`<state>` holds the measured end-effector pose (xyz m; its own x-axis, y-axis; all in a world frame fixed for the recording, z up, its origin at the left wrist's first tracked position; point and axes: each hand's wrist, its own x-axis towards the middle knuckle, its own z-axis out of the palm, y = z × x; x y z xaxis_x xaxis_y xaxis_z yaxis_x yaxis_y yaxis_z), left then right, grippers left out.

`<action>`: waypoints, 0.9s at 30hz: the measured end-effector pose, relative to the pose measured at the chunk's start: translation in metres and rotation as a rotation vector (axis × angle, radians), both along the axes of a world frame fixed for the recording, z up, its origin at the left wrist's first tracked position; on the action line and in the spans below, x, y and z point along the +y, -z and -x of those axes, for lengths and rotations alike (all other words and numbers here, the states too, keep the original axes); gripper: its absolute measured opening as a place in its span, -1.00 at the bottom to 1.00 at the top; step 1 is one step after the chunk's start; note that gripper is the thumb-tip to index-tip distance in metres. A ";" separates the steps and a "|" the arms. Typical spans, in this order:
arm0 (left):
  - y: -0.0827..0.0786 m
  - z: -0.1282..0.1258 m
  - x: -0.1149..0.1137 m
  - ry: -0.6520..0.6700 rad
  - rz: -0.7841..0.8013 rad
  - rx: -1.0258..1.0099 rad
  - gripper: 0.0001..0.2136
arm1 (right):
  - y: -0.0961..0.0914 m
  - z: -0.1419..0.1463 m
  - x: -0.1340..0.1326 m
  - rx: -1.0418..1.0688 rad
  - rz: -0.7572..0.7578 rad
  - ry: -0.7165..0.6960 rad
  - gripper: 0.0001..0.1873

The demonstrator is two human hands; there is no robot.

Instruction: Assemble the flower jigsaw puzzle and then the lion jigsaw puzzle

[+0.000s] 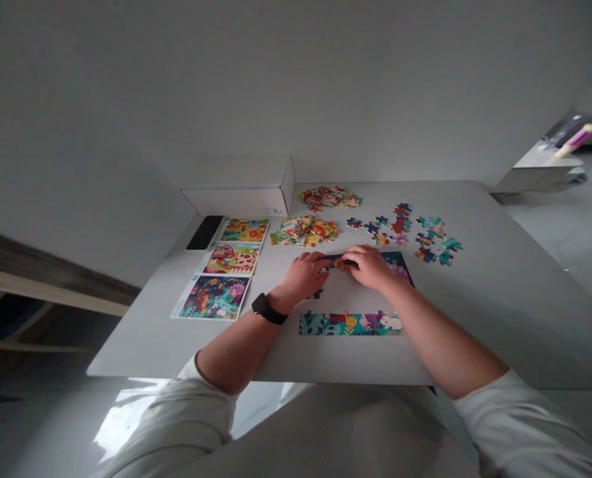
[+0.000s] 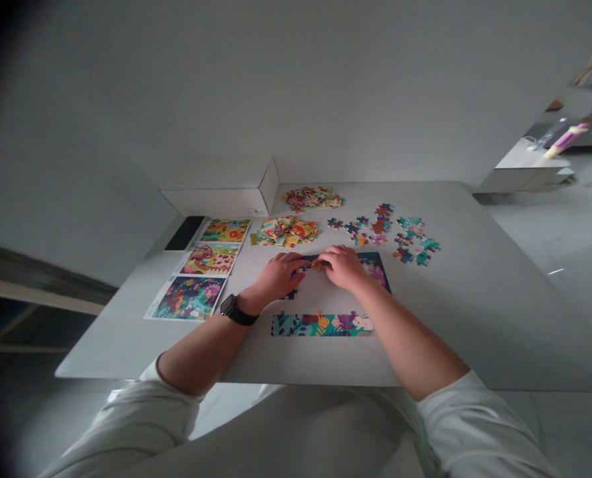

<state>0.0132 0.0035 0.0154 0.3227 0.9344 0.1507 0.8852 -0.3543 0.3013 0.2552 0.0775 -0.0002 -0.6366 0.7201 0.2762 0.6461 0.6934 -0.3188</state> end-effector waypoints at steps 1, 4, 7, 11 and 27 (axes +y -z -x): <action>0.000 0.000 0.000 0.000 0.006 0.012 -0.58 | 0.000 0.001 0.000 -0.001 -0.001 -0.003 -0.67; 0.000 -0.001 -0.001 -0.003 0.012 0.045 -0.50 | 0.001 0.002 0.001 0.010 -0.007 -0.003 -0.67; 0.001 -0.001 0.000 -0.008 0.015 0.056 -0.48 | 0.003 0.003 0.002 0.037 -0.006 -0.001 -0.66; 0.001 0.001 0.001 -0.011 0.022 0.057 -0.48 | 0.007 0.003 0.005 0.058 -0.008 -0.009 -0.69; 0.002 0.002 0.002 -0.066 0.021 0.093 -0.47 | 0.006 0.011 0.006 0.111 0.025 0.028 -0.56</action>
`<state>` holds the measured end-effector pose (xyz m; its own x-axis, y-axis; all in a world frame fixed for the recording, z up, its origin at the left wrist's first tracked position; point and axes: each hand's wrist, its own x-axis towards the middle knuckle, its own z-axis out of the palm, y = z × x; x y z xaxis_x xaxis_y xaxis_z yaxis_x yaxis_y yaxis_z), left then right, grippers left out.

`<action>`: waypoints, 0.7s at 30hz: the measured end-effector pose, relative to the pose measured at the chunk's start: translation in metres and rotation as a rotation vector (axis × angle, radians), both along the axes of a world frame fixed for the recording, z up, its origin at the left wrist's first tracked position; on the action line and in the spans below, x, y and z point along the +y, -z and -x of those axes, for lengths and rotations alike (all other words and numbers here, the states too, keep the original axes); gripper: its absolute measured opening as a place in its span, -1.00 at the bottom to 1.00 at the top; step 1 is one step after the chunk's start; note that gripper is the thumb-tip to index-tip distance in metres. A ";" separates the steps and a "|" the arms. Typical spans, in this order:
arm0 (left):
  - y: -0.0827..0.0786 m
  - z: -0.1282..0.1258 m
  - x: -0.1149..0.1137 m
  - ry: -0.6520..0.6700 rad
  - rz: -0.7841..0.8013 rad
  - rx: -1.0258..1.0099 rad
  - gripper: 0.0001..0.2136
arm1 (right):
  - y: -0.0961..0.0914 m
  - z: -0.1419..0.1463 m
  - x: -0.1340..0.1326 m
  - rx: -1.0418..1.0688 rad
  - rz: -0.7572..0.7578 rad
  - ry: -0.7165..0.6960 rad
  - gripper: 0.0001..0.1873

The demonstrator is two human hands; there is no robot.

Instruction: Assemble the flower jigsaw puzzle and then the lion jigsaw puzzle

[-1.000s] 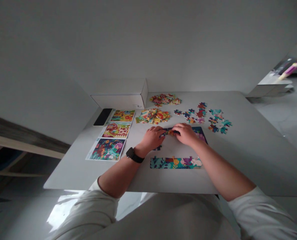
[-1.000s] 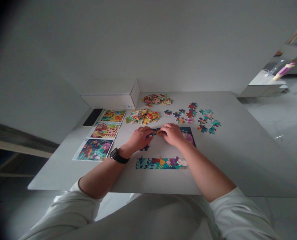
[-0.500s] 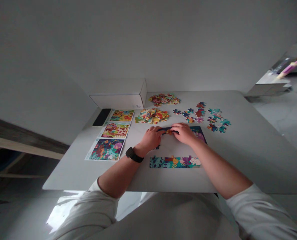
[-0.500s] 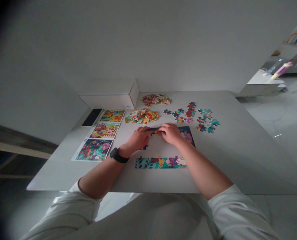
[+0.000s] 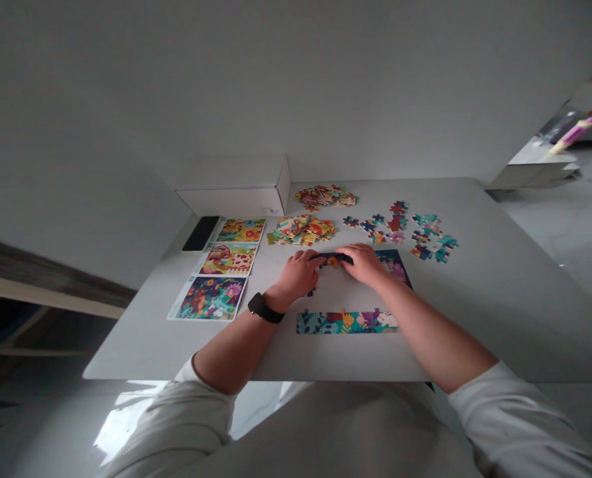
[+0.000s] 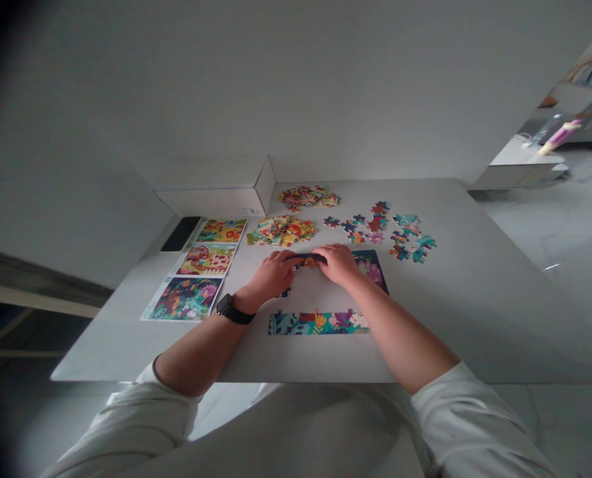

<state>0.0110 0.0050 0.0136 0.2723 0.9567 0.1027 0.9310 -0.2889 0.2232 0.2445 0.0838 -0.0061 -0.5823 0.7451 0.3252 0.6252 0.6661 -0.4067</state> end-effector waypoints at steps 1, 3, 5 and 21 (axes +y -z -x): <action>0.000 0.000 0.000 -0.002 -0.001 0.000 -0.47 | -0.001 0.000 -0.001 0.000 0.001 0.003 -0.55; 0.001 0.001 0.000 0.004 -0.004 -0.005 -0.47 | -0.002 0.001 -0.002 -0.004 -0.003 0.012 -0.55; 0.001 0.001 0.000 0.017 -0.010 -0.014 -0.47 | -0.003 0.000 -0.002 -0.015 -0.008 0.018 -0.57; 0.001 -0.003 -0.001 0.041 -0.007 -0.056 -0.62 | -0.016 -0.001 -0.007 -0.157 -0.045 0.006 -0.62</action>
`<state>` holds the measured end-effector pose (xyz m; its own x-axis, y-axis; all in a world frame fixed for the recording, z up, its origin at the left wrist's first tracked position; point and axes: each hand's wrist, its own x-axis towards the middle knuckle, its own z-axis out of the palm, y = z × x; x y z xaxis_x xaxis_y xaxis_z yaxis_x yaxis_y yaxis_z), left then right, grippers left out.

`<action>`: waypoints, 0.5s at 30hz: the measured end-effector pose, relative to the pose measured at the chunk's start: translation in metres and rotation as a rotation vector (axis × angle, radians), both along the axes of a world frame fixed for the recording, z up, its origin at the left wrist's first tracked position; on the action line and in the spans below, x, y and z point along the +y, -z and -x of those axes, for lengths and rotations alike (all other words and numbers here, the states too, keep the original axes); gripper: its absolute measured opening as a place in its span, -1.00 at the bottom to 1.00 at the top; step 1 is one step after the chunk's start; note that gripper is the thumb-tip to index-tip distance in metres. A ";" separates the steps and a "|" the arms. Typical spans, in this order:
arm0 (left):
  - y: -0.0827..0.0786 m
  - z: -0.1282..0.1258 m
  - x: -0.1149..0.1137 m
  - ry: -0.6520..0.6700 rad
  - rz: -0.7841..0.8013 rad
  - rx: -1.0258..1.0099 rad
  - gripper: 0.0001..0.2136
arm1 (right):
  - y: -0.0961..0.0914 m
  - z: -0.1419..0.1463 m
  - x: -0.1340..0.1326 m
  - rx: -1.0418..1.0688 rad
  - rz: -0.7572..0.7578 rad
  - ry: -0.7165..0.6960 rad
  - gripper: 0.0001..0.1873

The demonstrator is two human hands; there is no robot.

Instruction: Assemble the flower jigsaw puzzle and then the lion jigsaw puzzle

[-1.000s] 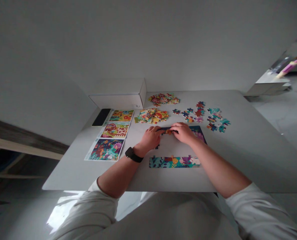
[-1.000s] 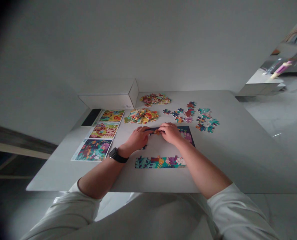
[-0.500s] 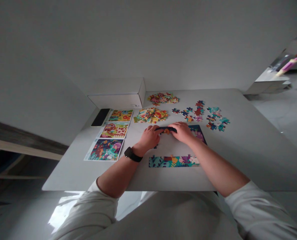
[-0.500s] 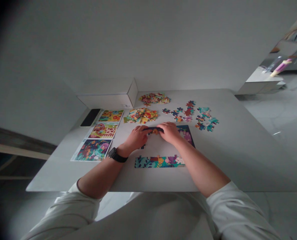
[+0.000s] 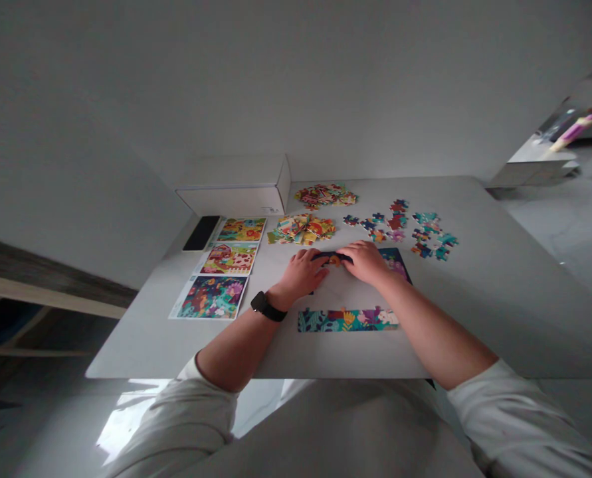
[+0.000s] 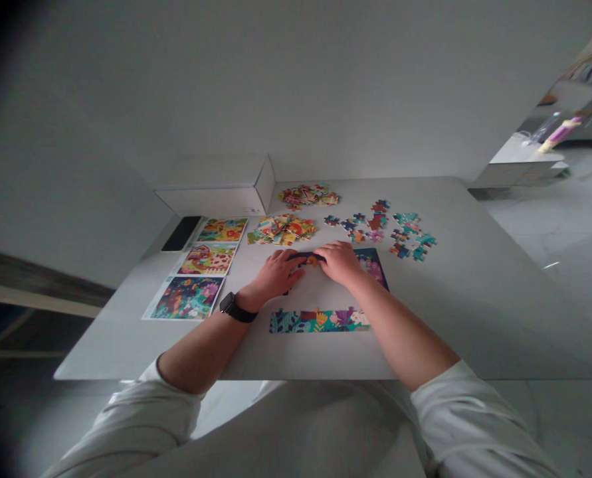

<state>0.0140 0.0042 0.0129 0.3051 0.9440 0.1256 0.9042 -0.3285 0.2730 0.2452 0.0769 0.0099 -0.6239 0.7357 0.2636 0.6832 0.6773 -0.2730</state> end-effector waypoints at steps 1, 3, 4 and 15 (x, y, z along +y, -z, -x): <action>0.000 -0.001 0.000 -0.002 0.002 0.002 -0.62 | -0.001 0.001 0.000 -0.015 0.000 -0.005 -0.62; 0.000 -0.002 -0.001 -0.012 0.004 0.011 -0.62 | -0.001 0.002 -0.001 -0.033 -0.001 -0.008 -0.60; 0.000 -0.002 -0.001 -0.017 0.005 0.017 -0.62 | 0.000 0.003 -0.001 -0.035 -0.002 -0.007 -0.59; -0.002 0.002 -0.003 0.009 0.006 0.012 -0.59 | 0.001 -0.014 0.001 -0.056 -0.003 -0.058 -0.68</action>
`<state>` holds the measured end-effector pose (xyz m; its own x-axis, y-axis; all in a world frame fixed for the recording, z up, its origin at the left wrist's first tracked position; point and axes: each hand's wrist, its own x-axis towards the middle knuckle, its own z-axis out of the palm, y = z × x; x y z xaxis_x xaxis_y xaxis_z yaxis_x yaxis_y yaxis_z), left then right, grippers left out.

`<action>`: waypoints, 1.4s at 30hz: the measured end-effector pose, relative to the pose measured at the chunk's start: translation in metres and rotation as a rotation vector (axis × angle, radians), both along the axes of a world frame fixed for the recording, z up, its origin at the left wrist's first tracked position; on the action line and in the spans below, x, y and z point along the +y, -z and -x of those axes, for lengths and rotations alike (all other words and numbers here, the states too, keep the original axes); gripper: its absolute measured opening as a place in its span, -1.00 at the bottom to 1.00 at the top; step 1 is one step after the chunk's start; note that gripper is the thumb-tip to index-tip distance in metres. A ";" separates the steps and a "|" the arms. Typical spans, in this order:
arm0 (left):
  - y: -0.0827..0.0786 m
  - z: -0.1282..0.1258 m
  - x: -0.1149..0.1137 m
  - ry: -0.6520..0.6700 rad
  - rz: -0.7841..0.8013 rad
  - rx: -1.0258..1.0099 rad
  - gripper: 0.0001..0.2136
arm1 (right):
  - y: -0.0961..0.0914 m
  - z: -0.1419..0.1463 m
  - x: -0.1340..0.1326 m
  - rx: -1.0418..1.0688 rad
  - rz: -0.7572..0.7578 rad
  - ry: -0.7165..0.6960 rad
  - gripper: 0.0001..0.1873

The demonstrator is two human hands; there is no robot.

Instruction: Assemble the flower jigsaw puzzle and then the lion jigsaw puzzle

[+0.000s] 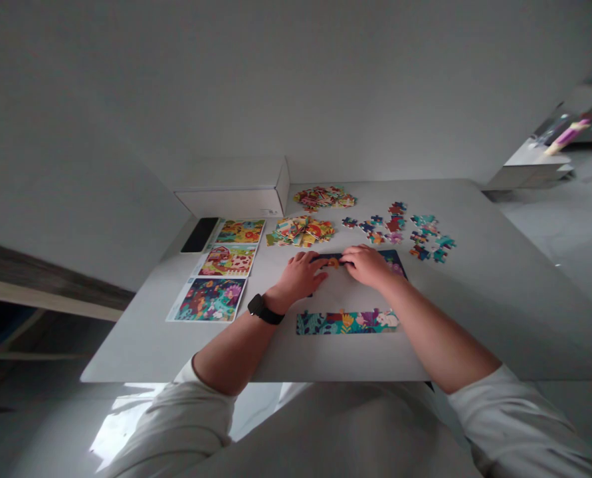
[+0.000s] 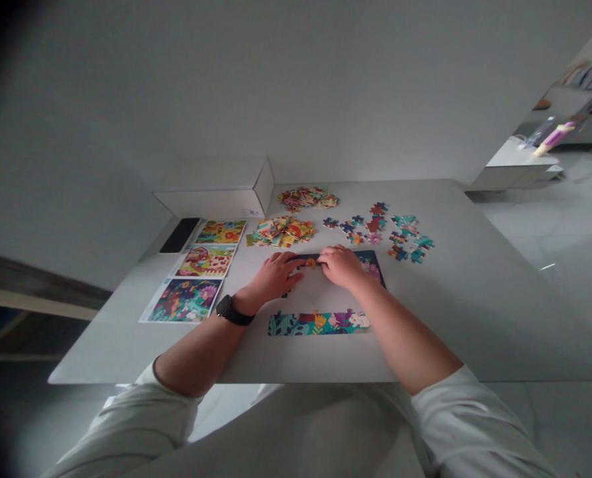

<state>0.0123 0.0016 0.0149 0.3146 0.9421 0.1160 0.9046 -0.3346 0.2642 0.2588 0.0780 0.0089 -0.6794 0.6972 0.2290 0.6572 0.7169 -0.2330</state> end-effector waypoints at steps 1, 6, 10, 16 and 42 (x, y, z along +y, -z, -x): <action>0.000 0.000 0.000 0.004 0.004 0.009 -0.60 | -0.001 0.000 -0.001 -0.021 0.011 -0.007 -0.68; 0.000 0.001 0.000 0.021 0.017 0.040 -0.60 | -0.008 -0.003 -0.002 -0.056 0.108 -0.039 -0.65; -0.003 0.007 0.002 0.058 0.015 0.037 -0.56 | -0.025 -0.025 0.011 0.053 0.167 -0.060 -0.55; -0.011 0.038 0.011 0.119 -0.003 0.005 -0.43 | -0.045 -0.091 0.019 -0.011 0.202 0.019 -0.37; 0.004 0.055 0.019 0.193 0.176 0.112 -0.09 | -0.016 -0.149 -0.008 -0.362 0.319 0.041 0.22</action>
<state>-0.0425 0.0205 0.0108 0.4916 0.8662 -0.0896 0.8555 -0.4611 0.2356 0.4082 0.0701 0.0247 -0.6461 0.7223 -0.2466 0.7631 0.6185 -0.1874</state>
